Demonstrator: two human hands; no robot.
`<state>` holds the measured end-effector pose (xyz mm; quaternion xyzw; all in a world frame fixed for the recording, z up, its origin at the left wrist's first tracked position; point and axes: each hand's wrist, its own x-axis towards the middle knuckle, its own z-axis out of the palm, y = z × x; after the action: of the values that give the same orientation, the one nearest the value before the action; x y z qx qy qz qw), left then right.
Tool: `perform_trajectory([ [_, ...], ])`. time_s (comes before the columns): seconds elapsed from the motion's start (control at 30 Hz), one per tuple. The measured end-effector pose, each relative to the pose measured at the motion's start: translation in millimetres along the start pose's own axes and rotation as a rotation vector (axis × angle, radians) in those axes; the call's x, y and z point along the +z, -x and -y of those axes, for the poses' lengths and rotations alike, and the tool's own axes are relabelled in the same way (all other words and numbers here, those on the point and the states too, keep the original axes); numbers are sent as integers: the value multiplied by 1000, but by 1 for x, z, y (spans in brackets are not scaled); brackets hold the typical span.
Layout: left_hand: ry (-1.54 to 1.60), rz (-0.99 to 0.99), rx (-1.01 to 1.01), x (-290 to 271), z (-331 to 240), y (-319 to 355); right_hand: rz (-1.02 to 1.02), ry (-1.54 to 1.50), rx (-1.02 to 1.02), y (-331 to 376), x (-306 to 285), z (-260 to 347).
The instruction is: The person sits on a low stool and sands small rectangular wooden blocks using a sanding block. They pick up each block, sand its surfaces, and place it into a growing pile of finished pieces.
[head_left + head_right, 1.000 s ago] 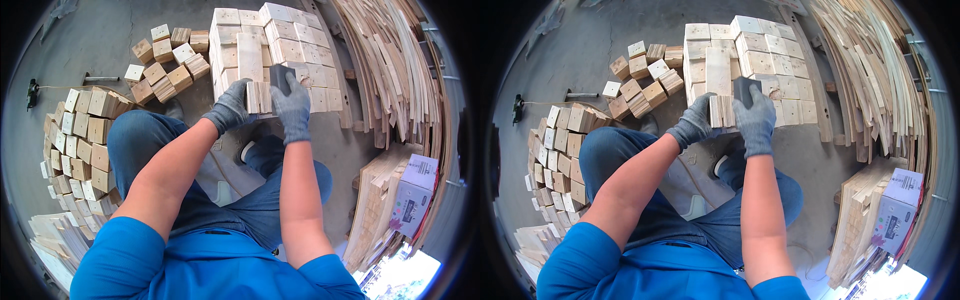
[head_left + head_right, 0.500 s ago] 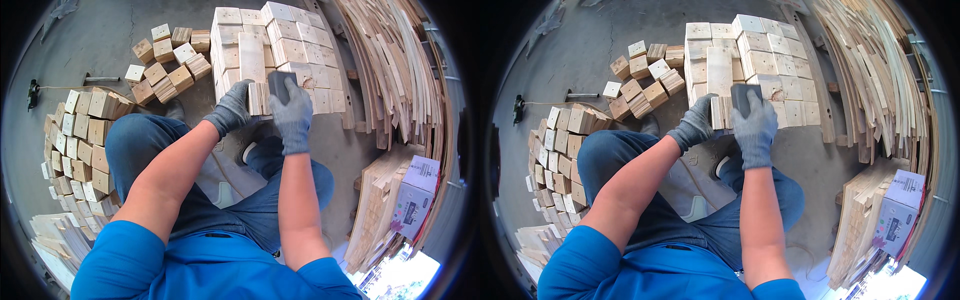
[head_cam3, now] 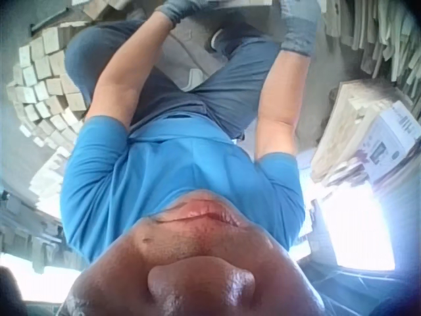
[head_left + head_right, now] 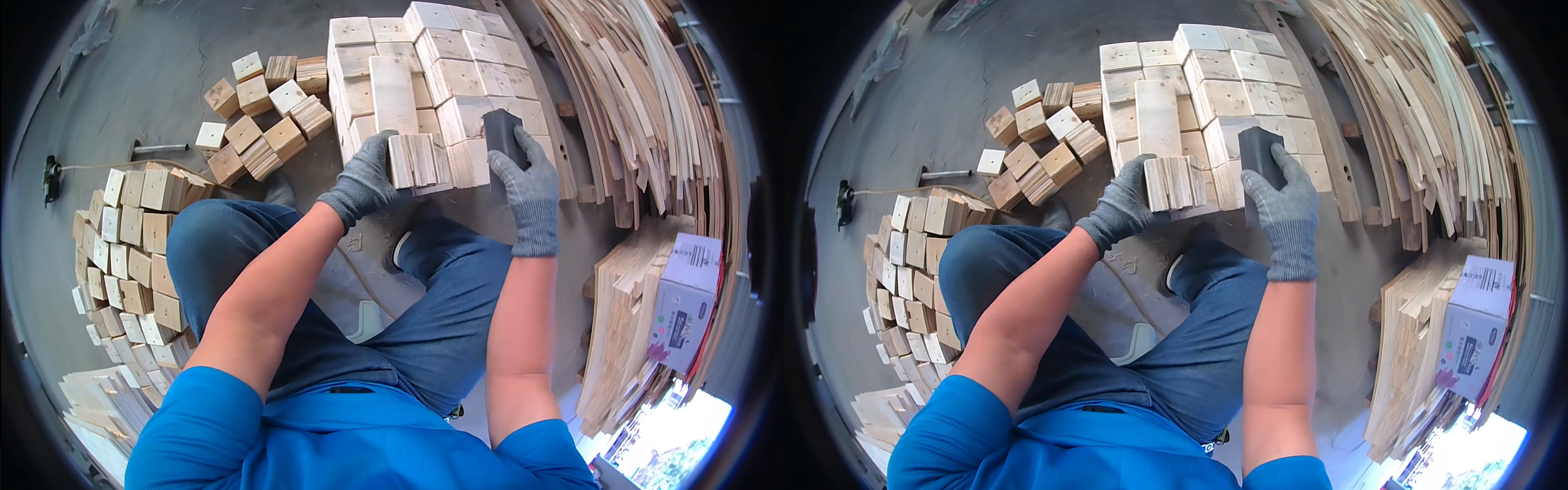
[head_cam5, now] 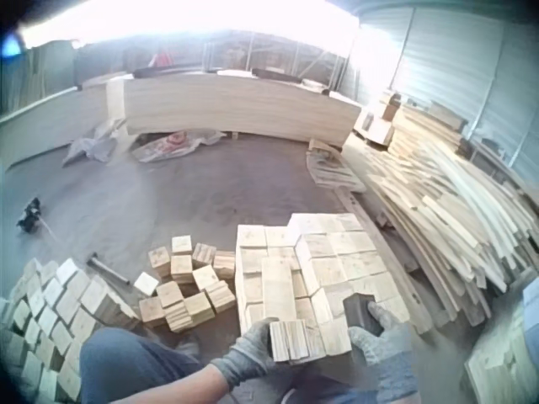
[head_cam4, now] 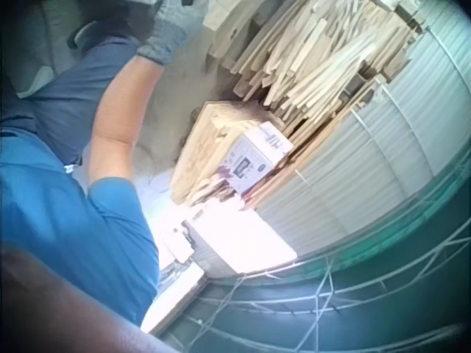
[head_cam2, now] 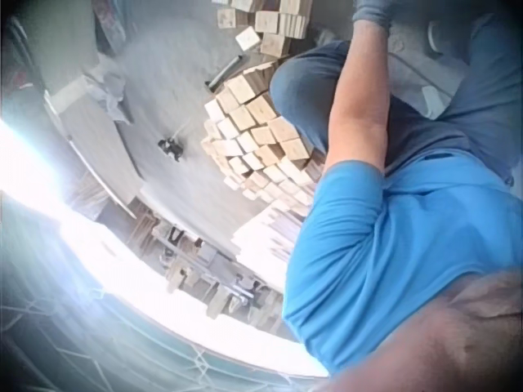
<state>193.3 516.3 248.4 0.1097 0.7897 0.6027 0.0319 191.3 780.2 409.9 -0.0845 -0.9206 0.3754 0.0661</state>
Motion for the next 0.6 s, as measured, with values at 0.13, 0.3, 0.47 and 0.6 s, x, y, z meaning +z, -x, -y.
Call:
perform_trajectory([
  [0.13, 48, 29, -35, -5, -10, 1, -61, -59, 92, 36, -20, 6],
  [0.3, -295, -11, 35, -20, -25, -3, -79, -27, 43, 30, -23, -15],
  [0.47, -183, 102, -97, -26, -42, -7, -34, -1, -14, 34, -18, -7],
  [0.6, -214, 83, -40, -30, -46, -8, -2, 12, -20, 38, -22, 4],
])
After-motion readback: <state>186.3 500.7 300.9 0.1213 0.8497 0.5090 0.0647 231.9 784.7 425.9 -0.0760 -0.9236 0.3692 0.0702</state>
